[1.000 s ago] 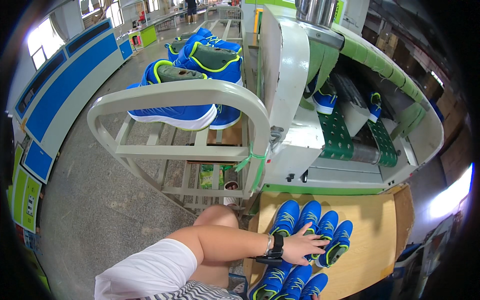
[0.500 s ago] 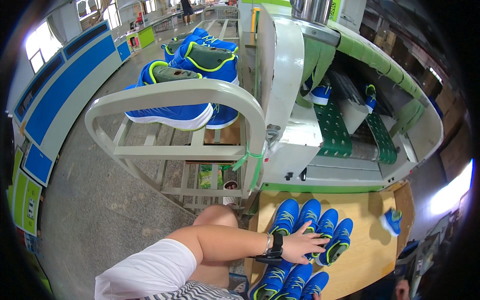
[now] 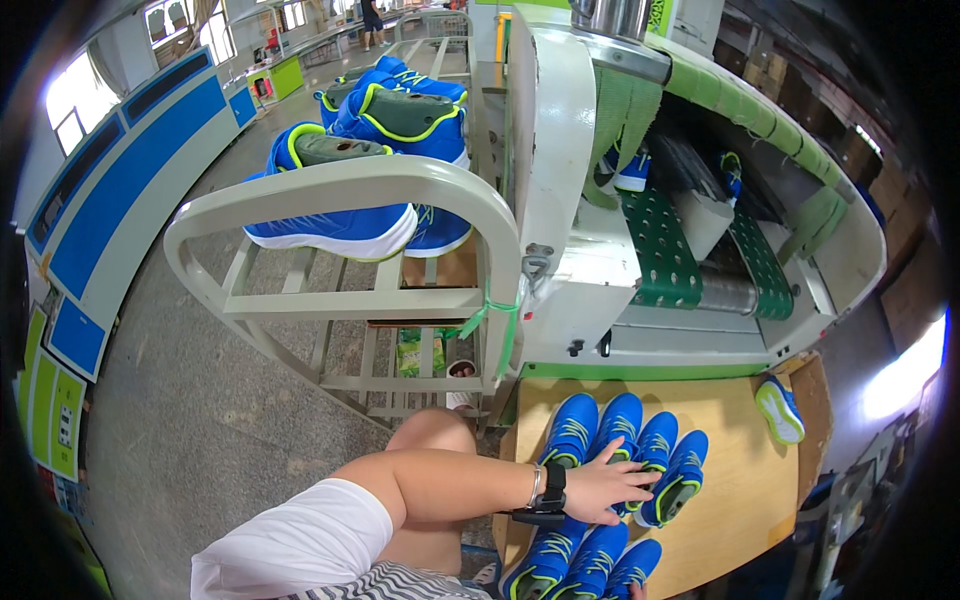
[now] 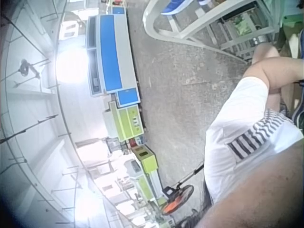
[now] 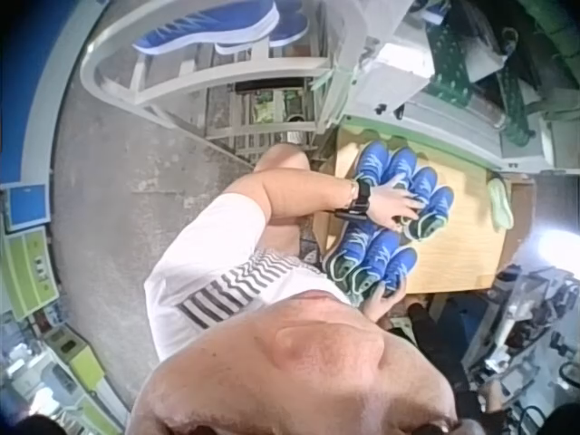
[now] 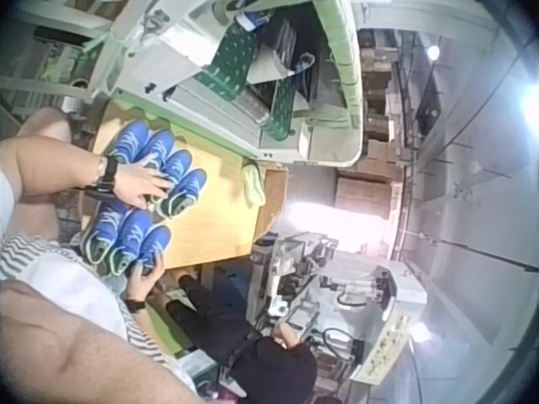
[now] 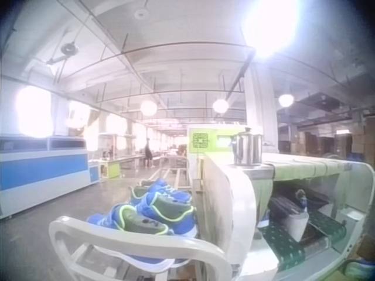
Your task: Checking and placing shoes on a conveyor belt and rack for manufacturing.
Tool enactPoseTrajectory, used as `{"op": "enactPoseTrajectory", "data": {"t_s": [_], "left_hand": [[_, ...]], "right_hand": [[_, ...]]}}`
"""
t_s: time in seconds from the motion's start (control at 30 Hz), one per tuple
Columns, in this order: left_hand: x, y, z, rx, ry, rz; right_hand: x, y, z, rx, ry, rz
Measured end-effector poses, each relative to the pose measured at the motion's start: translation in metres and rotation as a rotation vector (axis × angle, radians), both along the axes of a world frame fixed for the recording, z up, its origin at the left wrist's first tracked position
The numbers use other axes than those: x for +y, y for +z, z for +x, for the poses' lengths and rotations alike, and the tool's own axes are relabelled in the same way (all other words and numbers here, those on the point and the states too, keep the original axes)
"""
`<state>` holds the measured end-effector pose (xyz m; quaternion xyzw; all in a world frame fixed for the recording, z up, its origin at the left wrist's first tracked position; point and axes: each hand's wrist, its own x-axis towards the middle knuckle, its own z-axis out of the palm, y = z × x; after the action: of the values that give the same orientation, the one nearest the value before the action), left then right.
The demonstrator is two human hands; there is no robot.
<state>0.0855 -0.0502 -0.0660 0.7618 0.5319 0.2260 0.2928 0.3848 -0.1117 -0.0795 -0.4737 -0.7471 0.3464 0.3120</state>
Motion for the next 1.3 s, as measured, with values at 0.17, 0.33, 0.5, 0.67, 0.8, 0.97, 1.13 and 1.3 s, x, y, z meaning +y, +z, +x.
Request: {"op": "enactPoseTrajectory", "data": {"t_s": [0.17, 0.33, 0.5, 0.67, 0.8, 0.97, 1.13, 1.3], "left_hand": [[-0.004, 0.003, -0.001, -0.005, -0.006, -0.009], [0.001, 0.001, 0.002, 0.085, -0.006, 0.051], [0.000, 0.006, -0.005, 0.151, 0.013, 0.080], [0.005, 0.004, 0.000, 0.107, 0.004, 0.066], [0.006, 0.005, 0.004, 0.110, 0.002, 0.071], [-0.003, 0.005, -0.009, 0.139, 0.040, 0.094], [0.001, 0.002, 0.002, 0.110, -0.005, 0.059], [-0.001, 0.003, -0.001, 0.049, -0.011, 0.018]], "right_hand": [[-0.004, 0.002, -0.001, -0.003, 0.000, 0.020], [-0.002, 0.011, -0.005, -0.044, -0.013, 0.060], [0.009, 0.005, -0.012, -0.093, -0.087, 0.043], [0.008, 0.006, -0.006, -0.076, -0.125, 0.015], [0.007, 0.008, -0.003, -0.094, -0.130, 0.012], [0.006, 0.007, -0.012, -0.075, -0.097, 0.008], [0.002, -0.005, -0.001, 0.001, -0.089, 0.036], [0.000, 0.007, -0.003, -0.052, -0.024, 0.053]]}}
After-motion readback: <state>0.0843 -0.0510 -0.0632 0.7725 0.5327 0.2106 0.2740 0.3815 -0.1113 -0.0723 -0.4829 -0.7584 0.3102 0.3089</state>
